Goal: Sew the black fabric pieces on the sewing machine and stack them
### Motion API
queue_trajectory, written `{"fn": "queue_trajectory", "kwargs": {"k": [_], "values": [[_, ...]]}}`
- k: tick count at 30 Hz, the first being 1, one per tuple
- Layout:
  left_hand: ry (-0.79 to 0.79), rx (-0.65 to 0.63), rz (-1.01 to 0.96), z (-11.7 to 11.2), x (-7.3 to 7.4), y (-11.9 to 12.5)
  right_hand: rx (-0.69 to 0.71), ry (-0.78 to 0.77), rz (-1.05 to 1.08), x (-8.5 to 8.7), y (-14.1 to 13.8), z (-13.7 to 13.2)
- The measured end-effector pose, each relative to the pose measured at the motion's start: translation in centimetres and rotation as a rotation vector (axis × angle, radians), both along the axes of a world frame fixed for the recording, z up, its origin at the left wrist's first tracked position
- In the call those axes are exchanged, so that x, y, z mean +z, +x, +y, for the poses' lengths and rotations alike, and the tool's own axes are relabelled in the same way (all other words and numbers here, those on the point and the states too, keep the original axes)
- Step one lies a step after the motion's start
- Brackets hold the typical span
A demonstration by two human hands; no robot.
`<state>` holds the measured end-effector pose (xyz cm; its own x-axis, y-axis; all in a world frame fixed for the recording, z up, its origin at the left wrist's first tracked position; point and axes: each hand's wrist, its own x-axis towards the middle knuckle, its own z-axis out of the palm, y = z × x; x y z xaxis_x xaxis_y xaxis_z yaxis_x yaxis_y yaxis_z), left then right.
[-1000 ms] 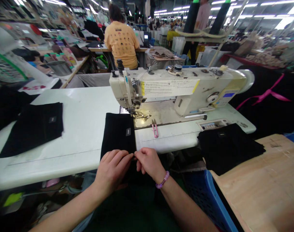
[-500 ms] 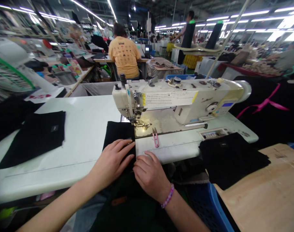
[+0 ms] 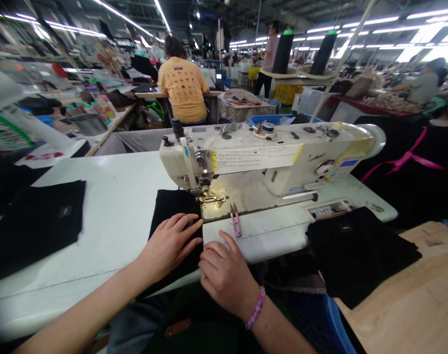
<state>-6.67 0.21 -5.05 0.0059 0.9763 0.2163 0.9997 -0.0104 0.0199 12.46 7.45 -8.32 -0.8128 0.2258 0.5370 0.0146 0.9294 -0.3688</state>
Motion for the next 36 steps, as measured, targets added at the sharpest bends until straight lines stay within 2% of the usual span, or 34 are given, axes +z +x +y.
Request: {"fn": "queue_trajectory", "kwargs": {"k": [10,19,23,29,36], "values": [[0.015,-0.002,-0.02,1.7,-0.2,-2.7,-0.016,0.024,0.013,0.6,-2.9,2.6],[0.113,-0.129,-0.039,0.1,-0.1,-1.9,-0.048,0.066,-0.049,0.6,-5.0,4.7],[0.162,-0.163,-0.048,-0.1,-0.3,-2.3,-0.064,0.076,-0.057,0.9,-5.7,5.5],[0.158,-0.138,-0.044,1.3,-0.9,-4.1,-0.091,0.109,-0.112,1.3,-6.8,6.5],[0.09,-0.088,-0.105,3.1,-0.3,-5.5,-0.193,0.156,-0.193,1.4,-8.2,7.4]]}}
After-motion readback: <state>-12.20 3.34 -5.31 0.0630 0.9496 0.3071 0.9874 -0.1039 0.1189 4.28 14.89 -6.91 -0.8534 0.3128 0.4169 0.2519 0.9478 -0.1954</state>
